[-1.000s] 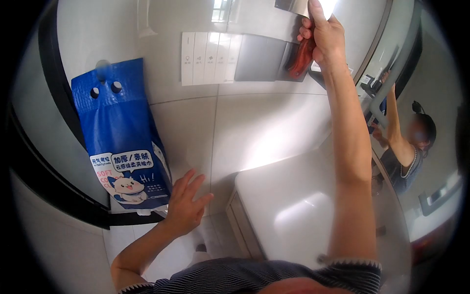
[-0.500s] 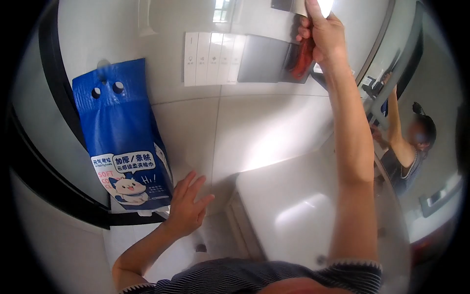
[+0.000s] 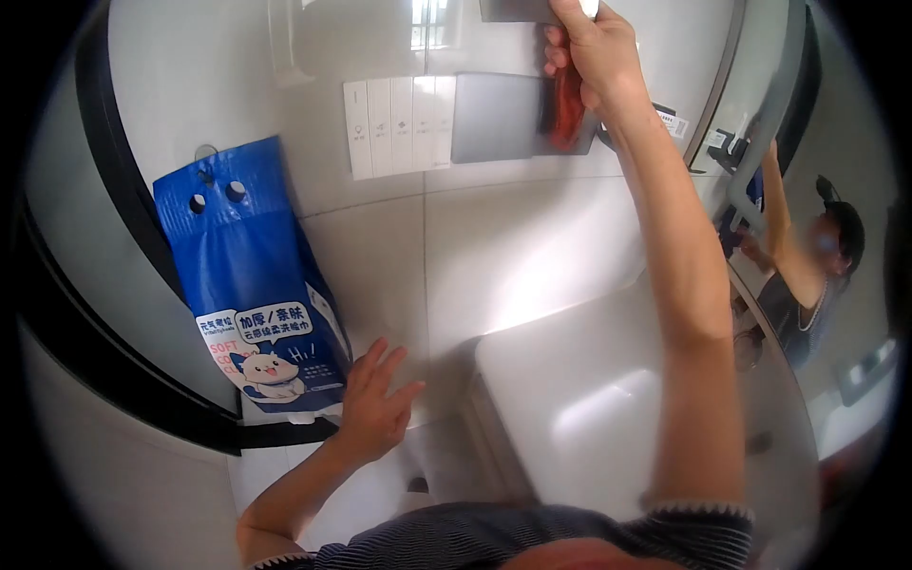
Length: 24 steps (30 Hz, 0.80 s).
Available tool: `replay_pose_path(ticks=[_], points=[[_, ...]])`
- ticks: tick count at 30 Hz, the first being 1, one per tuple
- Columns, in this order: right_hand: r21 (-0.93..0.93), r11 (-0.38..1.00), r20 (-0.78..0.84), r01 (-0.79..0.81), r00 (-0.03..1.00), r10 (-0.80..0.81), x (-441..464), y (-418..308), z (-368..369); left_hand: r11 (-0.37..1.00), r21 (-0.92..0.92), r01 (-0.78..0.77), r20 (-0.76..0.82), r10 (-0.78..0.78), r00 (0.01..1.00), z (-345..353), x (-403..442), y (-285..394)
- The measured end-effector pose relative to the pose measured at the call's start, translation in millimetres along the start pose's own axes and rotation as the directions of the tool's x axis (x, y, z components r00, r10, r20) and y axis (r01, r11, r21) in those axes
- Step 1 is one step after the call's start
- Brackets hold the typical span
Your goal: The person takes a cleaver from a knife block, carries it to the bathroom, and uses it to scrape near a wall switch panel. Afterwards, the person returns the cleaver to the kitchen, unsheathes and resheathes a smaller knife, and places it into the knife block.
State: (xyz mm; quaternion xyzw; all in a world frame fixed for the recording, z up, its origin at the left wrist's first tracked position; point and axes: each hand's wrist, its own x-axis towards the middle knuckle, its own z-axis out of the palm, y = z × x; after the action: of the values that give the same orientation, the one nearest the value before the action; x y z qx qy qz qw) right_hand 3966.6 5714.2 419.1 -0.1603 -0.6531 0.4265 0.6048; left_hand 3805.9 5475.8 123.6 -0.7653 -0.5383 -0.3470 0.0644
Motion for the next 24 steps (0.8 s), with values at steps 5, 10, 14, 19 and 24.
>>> replay_pose_path(ticks=[5, 10, 14, 19, 24], points=[[0.035, 0.999, -0.016, 0.012, 1.000, -0.011, 0.5, -2.1, -2.7, 1.000, 0.012, -0.001, 0.007, 0.001, 1.000, -4.2, 1.7, 1.5], [-0.008, 1.000, -0.021, 0.001, 1.000, -0.001, -1.2, -1.3, 2.7, 1.000, 0.004, -0.001, 0.006, 0.001, 1.000, -5.1, -0.1, 1.8], [-0.007, 1.000, -0.040, 0.008, 0.999, -0.008, 1.1, -4.8, 0.0, 1.000, 0.002, 0.004, 0.002, -0.004, 1.000, -3.1, -0.9, 1.7], [0.003, 1.000, 0.016, 0.013, 1.000, -0.013, -2.0, -1.4, 6.9, 1.000, 0.005, 0.000, 0.009, 0.000, 1.000, -3.9, -1.2, 2.8], [0.015, 1.000, 0.007, 0.020, 1.000, -0.020, 0.7, -2.8, 1.9, 1.000, 0.013, 0.011, 0.000, -0.011, 1.000, -4.4, -1.2, 3.8]])
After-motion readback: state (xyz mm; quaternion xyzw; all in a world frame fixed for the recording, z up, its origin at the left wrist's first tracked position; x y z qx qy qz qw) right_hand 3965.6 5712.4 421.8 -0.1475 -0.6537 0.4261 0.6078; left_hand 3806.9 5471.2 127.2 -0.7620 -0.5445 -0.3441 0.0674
